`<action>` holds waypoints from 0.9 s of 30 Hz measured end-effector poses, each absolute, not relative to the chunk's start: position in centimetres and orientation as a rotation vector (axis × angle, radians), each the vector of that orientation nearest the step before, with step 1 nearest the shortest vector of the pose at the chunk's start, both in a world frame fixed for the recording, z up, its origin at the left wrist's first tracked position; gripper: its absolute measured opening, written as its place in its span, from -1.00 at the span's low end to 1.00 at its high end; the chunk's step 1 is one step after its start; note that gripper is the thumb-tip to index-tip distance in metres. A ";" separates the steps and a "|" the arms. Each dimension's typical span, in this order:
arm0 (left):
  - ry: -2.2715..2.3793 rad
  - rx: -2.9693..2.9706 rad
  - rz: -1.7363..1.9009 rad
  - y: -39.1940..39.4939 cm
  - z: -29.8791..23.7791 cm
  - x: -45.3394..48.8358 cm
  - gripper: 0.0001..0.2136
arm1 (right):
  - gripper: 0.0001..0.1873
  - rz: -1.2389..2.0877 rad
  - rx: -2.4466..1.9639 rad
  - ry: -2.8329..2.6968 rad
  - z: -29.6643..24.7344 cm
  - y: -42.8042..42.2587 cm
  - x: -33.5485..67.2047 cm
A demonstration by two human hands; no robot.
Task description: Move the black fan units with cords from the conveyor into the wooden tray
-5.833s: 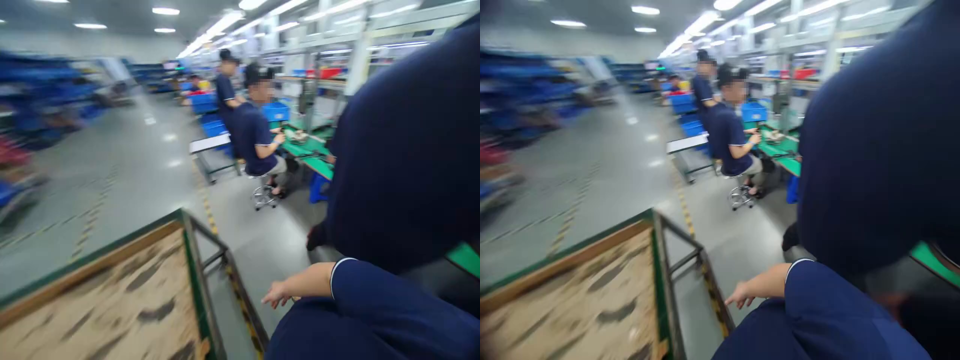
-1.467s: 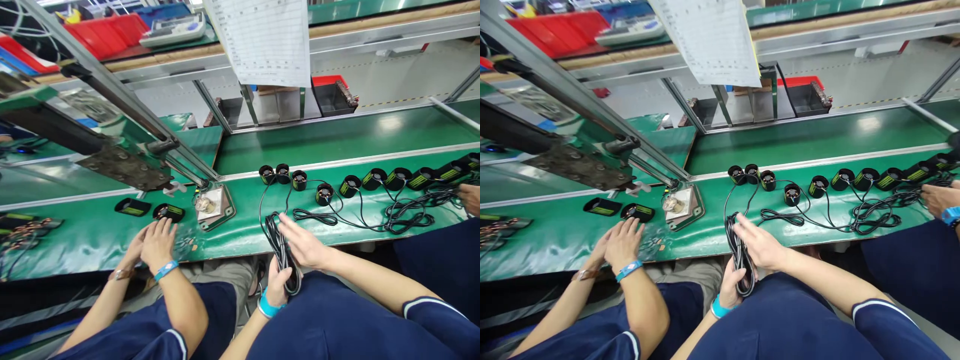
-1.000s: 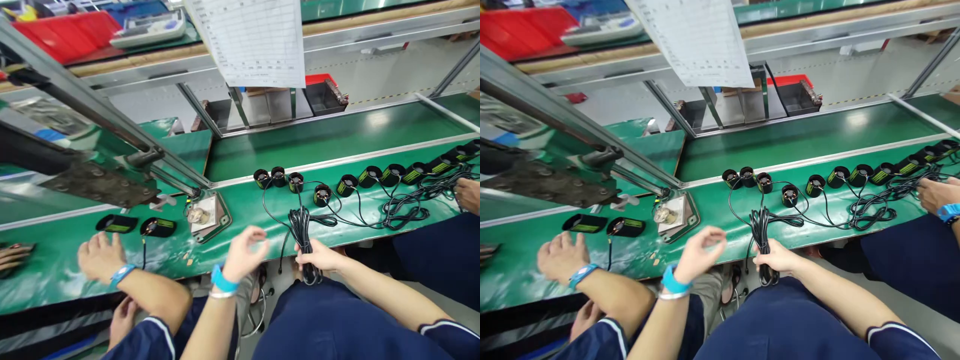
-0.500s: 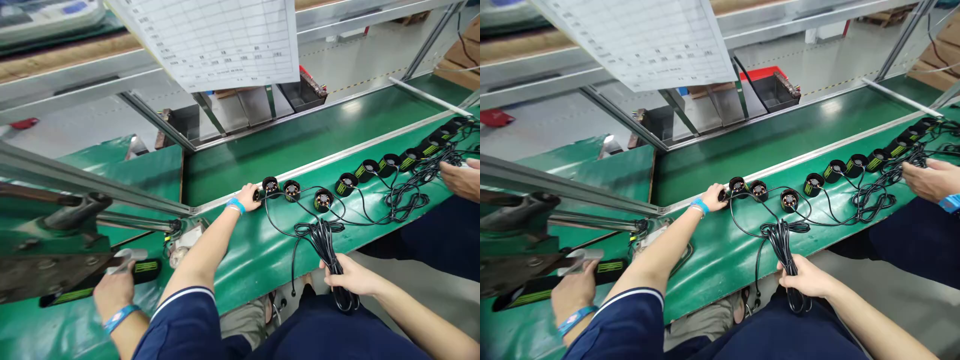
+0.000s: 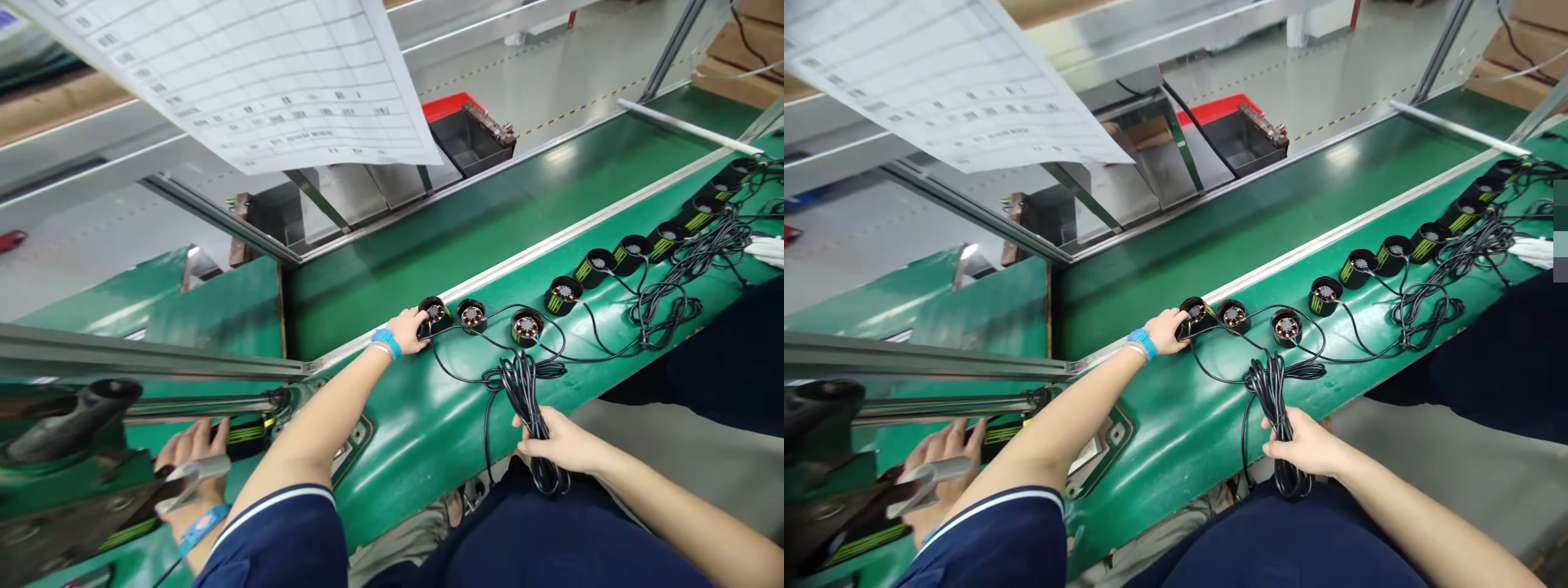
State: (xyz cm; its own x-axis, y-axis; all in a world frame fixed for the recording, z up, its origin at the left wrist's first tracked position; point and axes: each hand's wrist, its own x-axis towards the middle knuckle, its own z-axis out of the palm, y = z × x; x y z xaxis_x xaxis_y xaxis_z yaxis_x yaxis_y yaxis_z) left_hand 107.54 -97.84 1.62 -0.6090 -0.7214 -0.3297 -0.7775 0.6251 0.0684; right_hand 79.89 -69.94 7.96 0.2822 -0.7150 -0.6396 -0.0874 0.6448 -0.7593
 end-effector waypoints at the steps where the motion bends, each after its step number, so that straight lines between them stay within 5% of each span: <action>1: 2.569 -1.238 0.315 -97.9 1.7 107.4 -0.49 | -0.65 -0.490 -0.793 1.236 7.9 -70.1 80.0; 15: 2.349 -1.630 0.394 -94.6 5.3 105.0 -0.71 | -0.65 -0.549 -0.808 1.192 8.5 -70.7 80.2; 27: 2.197 -2.082 -0.033 -83.3 22.8 105.3 -0.71 | -0.56 -0.598 -1.127 0.777 18.5 -72.3 72.6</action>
